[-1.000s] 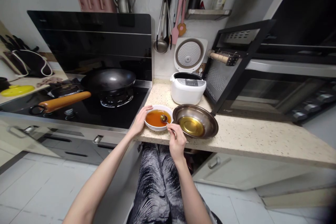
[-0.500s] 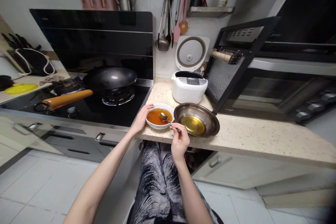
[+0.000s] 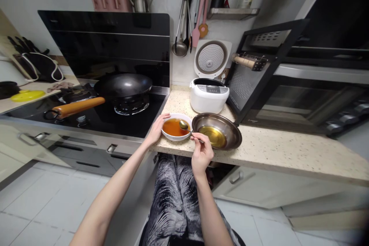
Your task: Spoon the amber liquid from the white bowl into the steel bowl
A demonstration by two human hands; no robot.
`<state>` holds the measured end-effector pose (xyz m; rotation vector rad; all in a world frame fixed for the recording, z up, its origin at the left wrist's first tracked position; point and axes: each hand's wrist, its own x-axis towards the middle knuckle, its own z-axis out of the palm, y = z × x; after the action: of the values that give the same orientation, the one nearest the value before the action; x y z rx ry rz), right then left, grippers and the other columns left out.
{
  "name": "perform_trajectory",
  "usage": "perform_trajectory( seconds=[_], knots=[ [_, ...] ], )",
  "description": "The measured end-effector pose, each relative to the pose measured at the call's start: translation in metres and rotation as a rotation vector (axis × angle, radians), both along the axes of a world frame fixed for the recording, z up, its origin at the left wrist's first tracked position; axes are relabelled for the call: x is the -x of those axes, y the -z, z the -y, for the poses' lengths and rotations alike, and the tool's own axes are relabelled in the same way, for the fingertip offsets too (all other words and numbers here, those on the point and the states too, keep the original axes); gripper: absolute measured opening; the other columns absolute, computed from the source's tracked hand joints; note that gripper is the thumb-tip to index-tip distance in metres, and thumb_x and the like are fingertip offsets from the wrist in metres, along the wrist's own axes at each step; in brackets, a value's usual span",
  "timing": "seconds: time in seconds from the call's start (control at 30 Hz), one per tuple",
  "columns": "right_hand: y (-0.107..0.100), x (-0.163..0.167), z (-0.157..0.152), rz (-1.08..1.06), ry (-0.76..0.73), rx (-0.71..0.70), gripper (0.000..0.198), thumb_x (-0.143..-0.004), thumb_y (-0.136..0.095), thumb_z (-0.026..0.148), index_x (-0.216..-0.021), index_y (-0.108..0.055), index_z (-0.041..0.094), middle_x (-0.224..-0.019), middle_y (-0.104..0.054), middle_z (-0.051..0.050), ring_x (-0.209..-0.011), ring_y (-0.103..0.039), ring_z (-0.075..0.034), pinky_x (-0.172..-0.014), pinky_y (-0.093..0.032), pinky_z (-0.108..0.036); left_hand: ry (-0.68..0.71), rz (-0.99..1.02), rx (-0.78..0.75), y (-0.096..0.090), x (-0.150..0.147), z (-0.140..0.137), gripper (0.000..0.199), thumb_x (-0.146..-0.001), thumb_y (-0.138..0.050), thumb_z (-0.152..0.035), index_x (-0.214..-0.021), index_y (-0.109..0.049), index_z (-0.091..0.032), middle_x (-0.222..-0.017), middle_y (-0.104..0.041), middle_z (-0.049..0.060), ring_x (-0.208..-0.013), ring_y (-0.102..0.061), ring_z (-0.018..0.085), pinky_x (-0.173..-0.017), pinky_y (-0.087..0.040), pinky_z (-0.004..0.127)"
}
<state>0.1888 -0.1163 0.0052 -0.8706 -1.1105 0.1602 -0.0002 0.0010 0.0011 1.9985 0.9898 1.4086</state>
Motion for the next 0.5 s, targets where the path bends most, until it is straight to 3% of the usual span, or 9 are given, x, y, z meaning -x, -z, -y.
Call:
perform_trajectory(
  seconds=[0.5],
  knots=[
    [-0.016,0.002,-0.012,-0.039,0.014,-0.009,0.014,-0.098,-0.059,0.028,-0.094,-0.070,0.020,-0.093,-0.073,-0.005,-0.086,-0.070,-0.017,-0.082,-0.059,-0.034,0.013,0.021,0.006,0.001,0.001,-0.001,0.045,-0.105,-0.033,-0.041,-0.122,-0.068,-0.019,-0.142,-0.060,0.010,-0.138,-0.053,0.023,-0.126,-0.031,0.044]
  ],
)
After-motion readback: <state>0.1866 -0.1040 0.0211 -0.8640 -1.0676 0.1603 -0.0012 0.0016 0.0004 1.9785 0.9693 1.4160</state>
